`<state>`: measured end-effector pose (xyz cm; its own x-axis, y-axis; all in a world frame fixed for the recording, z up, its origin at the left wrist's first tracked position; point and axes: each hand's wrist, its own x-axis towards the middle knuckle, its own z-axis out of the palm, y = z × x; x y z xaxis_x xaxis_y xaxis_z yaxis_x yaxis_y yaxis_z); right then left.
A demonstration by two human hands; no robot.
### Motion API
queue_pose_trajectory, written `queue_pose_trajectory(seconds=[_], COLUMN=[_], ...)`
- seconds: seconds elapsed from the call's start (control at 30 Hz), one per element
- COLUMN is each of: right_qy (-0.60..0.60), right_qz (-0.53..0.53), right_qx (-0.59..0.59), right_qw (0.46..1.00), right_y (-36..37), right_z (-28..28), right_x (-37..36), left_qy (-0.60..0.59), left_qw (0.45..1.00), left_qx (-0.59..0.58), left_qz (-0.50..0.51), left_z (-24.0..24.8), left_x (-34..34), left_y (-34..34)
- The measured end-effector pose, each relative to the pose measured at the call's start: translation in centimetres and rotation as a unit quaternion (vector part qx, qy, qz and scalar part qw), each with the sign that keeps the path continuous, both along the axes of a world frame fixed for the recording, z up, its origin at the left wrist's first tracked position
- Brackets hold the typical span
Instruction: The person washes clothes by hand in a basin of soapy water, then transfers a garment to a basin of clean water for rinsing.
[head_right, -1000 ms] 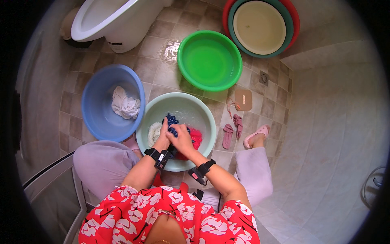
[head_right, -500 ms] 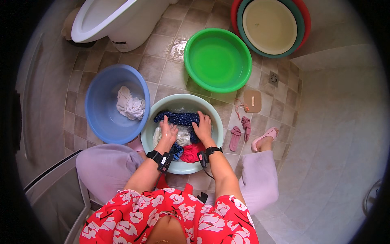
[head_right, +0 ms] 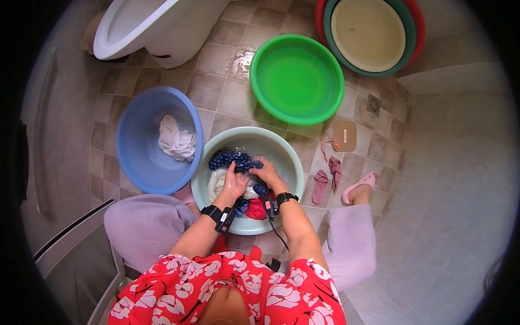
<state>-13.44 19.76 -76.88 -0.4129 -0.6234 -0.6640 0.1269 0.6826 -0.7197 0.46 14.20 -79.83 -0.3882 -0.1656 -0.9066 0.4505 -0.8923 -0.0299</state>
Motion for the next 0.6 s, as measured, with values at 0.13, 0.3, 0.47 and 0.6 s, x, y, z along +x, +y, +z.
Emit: queue_pose_trajectory(seconds=[0.13, 0.3, 0.47, 0.6], right_qy=[-0.17, -0.119, 0.042, 0.223], right_qz=[0.033, 0.097, 0.186, 0.126], right_qx=[-0.04, -0.103, -0.156, -0.083], right_qw=[0.984, 0.983, 0.969, 0.963], right_y=[1.6, 2.2, 1.0, 0.0], right_z=[4.4, 10.1, 12.0, 11.1], right_x=[-0.7, 1.2, 3.2, 3.4], left_qy=[0.032, 0.074, 0.043, 0.123], left_qw=[0.997, 0.995, 0.986, 0.987], left_qx=[-0.062, 0.063, -0.137, -0.013], left_qz=[0.03, -0.018, -0.087, -0.106], left_z=[2.2, 5.1, 3.1, 4.6], left_x=[-1.9, -2.2, -0.7, -2.5], left_y=[0.1, -0.7, 0.3, 1.3])
